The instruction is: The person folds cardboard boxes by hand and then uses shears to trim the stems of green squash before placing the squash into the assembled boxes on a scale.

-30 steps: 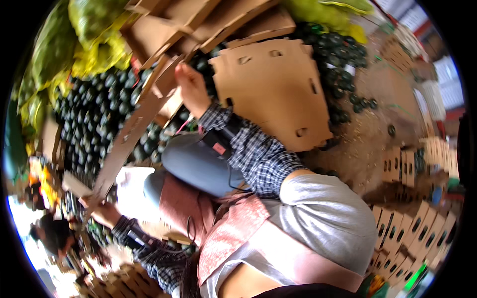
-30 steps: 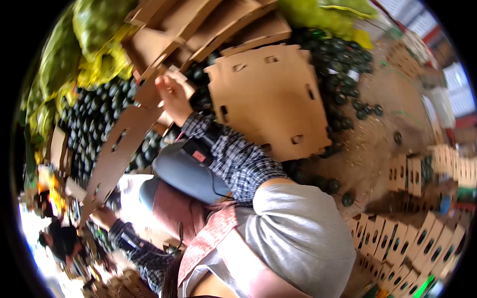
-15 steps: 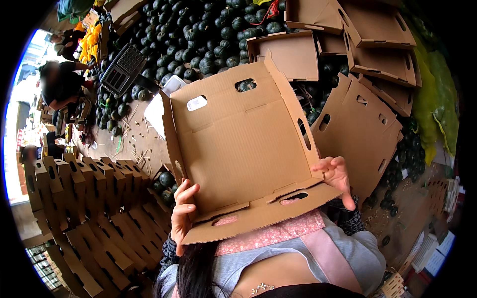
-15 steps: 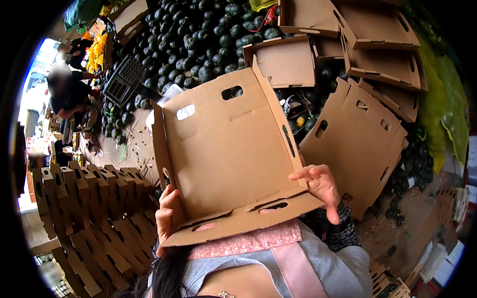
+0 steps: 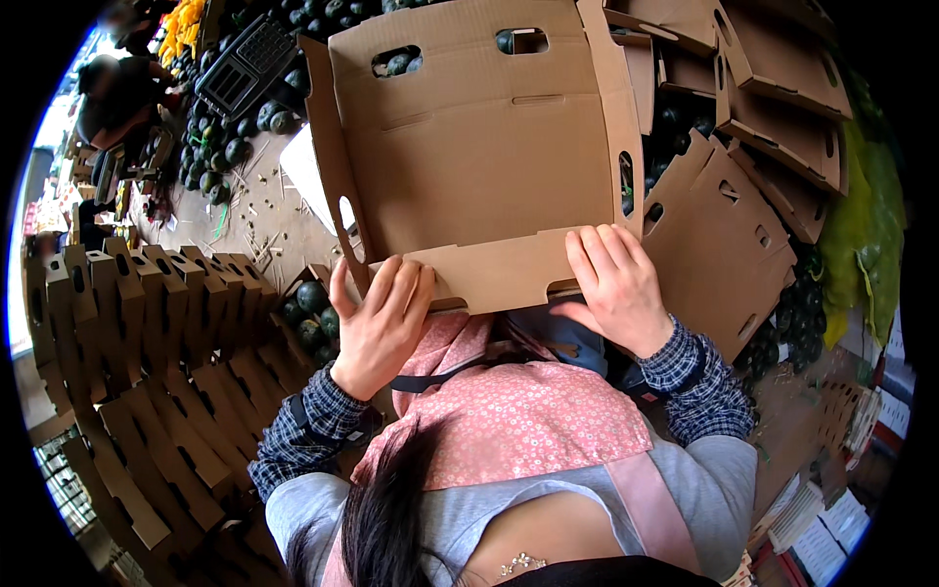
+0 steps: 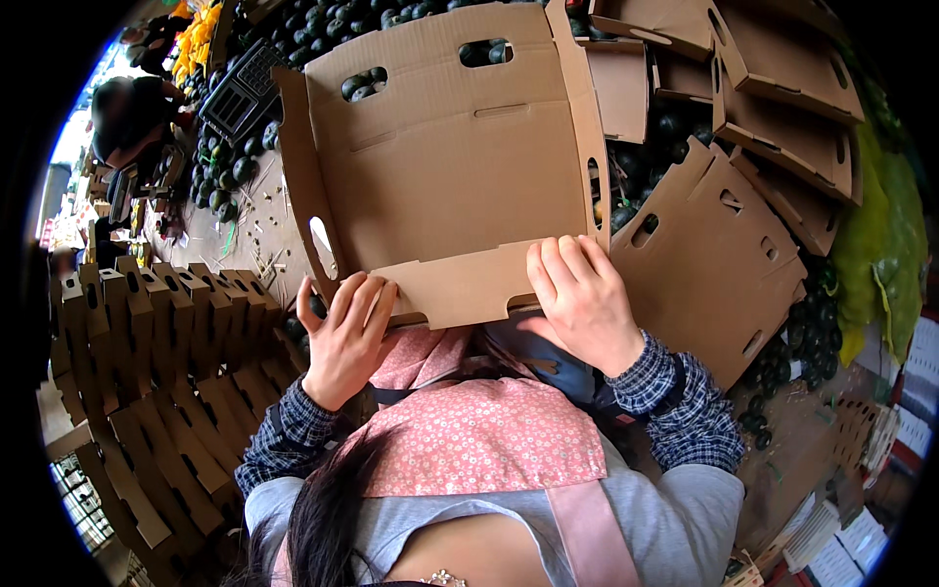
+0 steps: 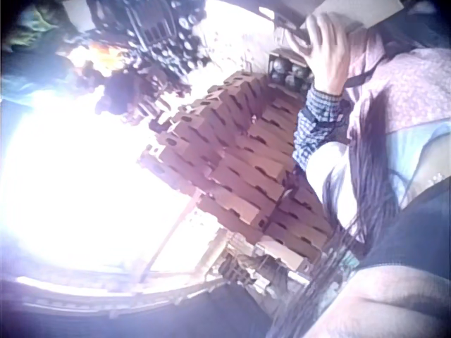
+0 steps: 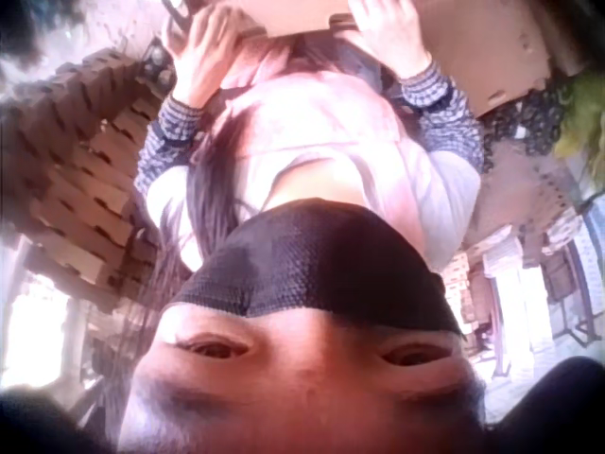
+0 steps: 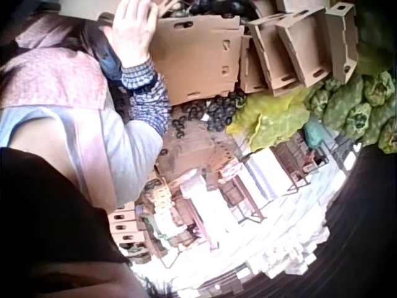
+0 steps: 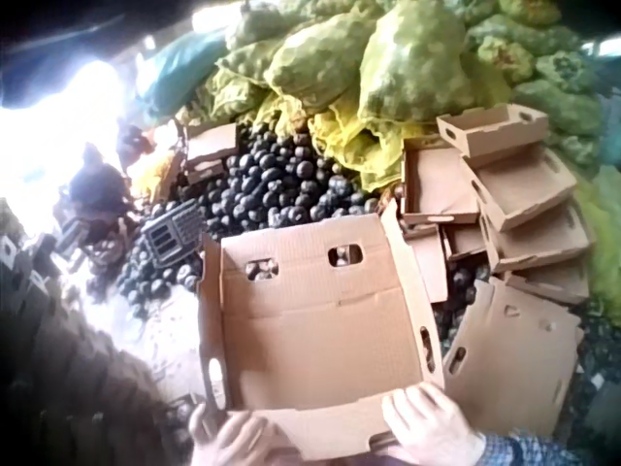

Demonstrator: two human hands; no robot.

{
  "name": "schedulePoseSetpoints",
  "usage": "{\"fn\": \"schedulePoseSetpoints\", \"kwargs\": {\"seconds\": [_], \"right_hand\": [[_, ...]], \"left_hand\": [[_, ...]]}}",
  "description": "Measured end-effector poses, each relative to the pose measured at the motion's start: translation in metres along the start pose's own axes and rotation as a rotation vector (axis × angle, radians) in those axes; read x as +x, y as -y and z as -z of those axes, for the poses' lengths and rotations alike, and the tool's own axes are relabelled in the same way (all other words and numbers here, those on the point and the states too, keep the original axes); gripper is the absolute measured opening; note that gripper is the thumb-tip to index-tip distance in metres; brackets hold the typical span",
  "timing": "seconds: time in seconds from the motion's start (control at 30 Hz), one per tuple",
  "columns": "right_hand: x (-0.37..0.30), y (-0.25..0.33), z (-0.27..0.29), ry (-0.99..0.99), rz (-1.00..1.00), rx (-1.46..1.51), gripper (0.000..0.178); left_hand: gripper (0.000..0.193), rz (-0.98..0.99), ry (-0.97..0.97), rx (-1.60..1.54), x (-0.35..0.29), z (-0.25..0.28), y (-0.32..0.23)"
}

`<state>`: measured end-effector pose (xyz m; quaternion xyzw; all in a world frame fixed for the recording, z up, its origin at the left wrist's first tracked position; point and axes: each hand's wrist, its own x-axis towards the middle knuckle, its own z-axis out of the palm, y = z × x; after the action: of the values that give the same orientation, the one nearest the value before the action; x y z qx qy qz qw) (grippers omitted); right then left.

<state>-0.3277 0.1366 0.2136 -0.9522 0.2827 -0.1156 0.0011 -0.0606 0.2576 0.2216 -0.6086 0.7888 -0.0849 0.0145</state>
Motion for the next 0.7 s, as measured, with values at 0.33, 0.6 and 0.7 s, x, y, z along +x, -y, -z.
{"fn": "schedulePoseSetpoints", "kwargs": {"seconds": [0.33,0.6,0.7], "right_hand": [[-0.026,0.004,0.0,0.625,0.281,0.611,0.027],[0.013,-0.107,-0.042,-0.158,-0.59,1.736,0.073],[0.021,-0.089,-0.057,-0.134,-0.354,1.824,0.067]], "left_hand": [[0.028,-0.4,0.56,-0.536,-0.009,0.006,-0.007],[0.06,0.428,-0.12,-1.5,0.058,-0.031,0.095],[0.063,0.196,0.163,-1.703,0.058,-0.055,0.106]]}}
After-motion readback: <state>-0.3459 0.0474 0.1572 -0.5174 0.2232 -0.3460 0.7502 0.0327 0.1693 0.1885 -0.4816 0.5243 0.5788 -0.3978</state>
